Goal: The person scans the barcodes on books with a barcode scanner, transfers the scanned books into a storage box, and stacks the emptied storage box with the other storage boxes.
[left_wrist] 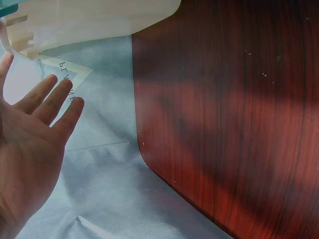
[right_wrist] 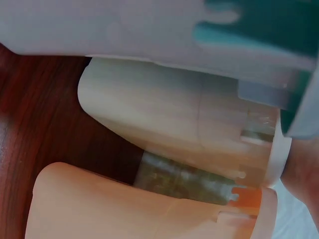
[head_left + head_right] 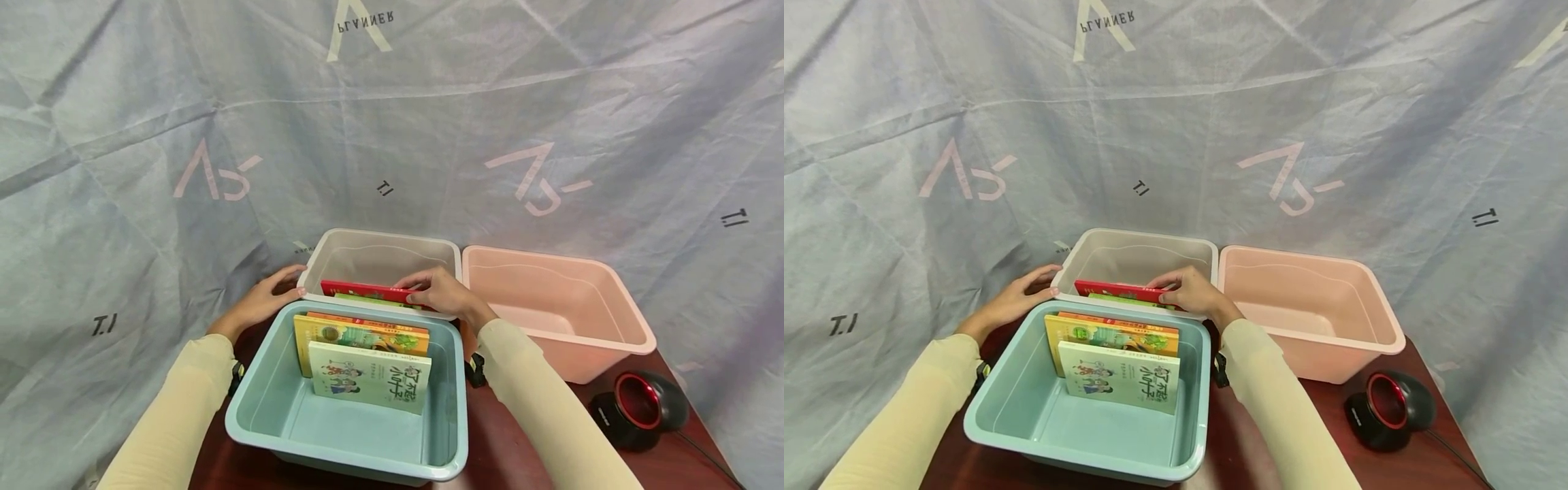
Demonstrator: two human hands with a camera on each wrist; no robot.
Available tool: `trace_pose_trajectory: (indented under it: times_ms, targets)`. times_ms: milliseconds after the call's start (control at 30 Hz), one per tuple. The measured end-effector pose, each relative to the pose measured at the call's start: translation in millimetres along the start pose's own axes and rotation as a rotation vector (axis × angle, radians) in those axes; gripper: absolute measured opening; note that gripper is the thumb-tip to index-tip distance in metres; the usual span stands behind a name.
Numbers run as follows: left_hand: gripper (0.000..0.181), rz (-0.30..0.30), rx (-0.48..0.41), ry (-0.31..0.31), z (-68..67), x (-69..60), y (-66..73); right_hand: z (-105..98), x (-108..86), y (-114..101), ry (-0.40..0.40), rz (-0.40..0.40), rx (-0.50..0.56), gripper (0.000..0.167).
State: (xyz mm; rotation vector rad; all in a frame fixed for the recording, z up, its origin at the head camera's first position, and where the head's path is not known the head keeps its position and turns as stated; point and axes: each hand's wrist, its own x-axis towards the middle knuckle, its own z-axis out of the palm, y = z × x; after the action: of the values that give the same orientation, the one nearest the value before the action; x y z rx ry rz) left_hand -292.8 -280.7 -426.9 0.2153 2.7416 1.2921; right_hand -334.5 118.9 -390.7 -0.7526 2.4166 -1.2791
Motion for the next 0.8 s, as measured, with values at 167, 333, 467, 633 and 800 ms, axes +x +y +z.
trace_pose_trajectory:
  times_ms: [167,333,467,633,800]
  targets:
    - [0.065,0.004,0.013,0.000,-0.5,-0.2,0.5,1.5,0.7,-0.2,-0.026,-0.013,-0.050,0.028]
    - [0.065,0.008,0.018,0.001,0.2,0.4,-0.8,1.4,-0.7,-0.2,-0.046,-0.009,-0.078,0.031]
    - [0.064,0.002,0.022,0.001,1.4,1.3,-2.1,0.9,-2.3,-0.4,-0.050,-0.001,-0.074,0.031]
    - [0.064,0.000,0.021,-0.001,1.7,1.6,-1.8,-2.0,-6.7,-4.0,-0.052,-0.014,-0.053,0.031]
    - [0.065,0.013,0.010,-0.001,-0.2,0.6,-1.6,-11.1,-15.7,-19.5,-0.036,-0.060,-0.039,0.032]
